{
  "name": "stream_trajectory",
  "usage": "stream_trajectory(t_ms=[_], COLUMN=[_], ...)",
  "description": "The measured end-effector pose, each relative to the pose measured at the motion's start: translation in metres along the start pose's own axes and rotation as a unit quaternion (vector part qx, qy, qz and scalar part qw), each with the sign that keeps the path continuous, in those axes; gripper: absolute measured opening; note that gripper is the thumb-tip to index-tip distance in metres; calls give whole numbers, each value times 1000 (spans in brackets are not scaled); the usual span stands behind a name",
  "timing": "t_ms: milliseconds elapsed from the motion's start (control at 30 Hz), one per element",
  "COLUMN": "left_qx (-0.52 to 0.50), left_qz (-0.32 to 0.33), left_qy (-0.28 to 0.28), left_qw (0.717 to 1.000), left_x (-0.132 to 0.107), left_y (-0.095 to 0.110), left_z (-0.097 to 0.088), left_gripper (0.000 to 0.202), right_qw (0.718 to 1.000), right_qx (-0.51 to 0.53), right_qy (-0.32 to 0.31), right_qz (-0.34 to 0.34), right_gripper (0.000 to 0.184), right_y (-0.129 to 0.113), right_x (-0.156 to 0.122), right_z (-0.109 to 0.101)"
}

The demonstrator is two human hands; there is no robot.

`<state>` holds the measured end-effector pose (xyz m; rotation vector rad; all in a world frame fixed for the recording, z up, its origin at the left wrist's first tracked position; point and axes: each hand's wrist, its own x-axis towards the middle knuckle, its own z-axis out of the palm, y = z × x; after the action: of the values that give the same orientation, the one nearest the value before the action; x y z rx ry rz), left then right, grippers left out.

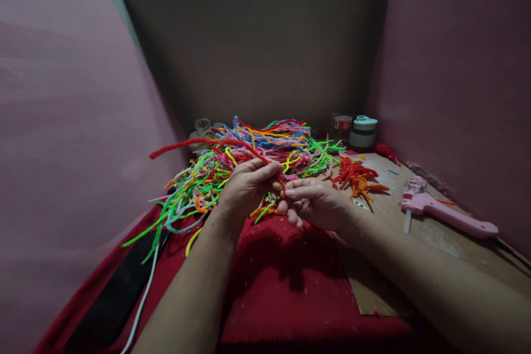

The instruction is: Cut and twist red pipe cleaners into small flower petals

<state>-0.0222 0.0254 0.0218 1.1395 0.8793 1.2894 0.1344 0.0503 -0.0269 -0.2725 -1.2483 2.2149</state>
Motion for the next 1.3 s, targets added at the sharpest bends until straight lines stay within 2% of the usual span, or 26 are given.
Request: stream_trajectory(t_ms=[167,367,533,767,900,1100,1233,1300], left_qx=[49,48,54,172,207,224,241,251], left_qz=[-14,-90,-118,-99,-86,-58,-61,-61], left_qy=[34,62,36,5,-24,34,22,37], left_qw=[998,993,991,980,974,972,968,965], left_x=[1,0,1,1,2,3,6,5], left_y=[-3,1,-1,-4,-6,-7,-7,-3], left_z=[1,6,3,2,3,-1,-3,-5], left_gripper=[22,24,27,28,31,27,33,38], right_qw=[998,993,984,974,971,974,978,981], right_qx=[-15,-68,-141,-188,-183,-123,-80,-57], right_qy=[59,80,67,60,85,144,151,150], right_qz=[-1,-48,-89,-112,-126,-129,-120,-105], right_gripper=[17,19,18,19,20,20,19,18], right_y=[-1,-2,1,1,3,7,7,5], right_x=[0,-3,-4,-7,-6,-3,-2,-2], right_z=[3,9,13,22,24,26,24,22])
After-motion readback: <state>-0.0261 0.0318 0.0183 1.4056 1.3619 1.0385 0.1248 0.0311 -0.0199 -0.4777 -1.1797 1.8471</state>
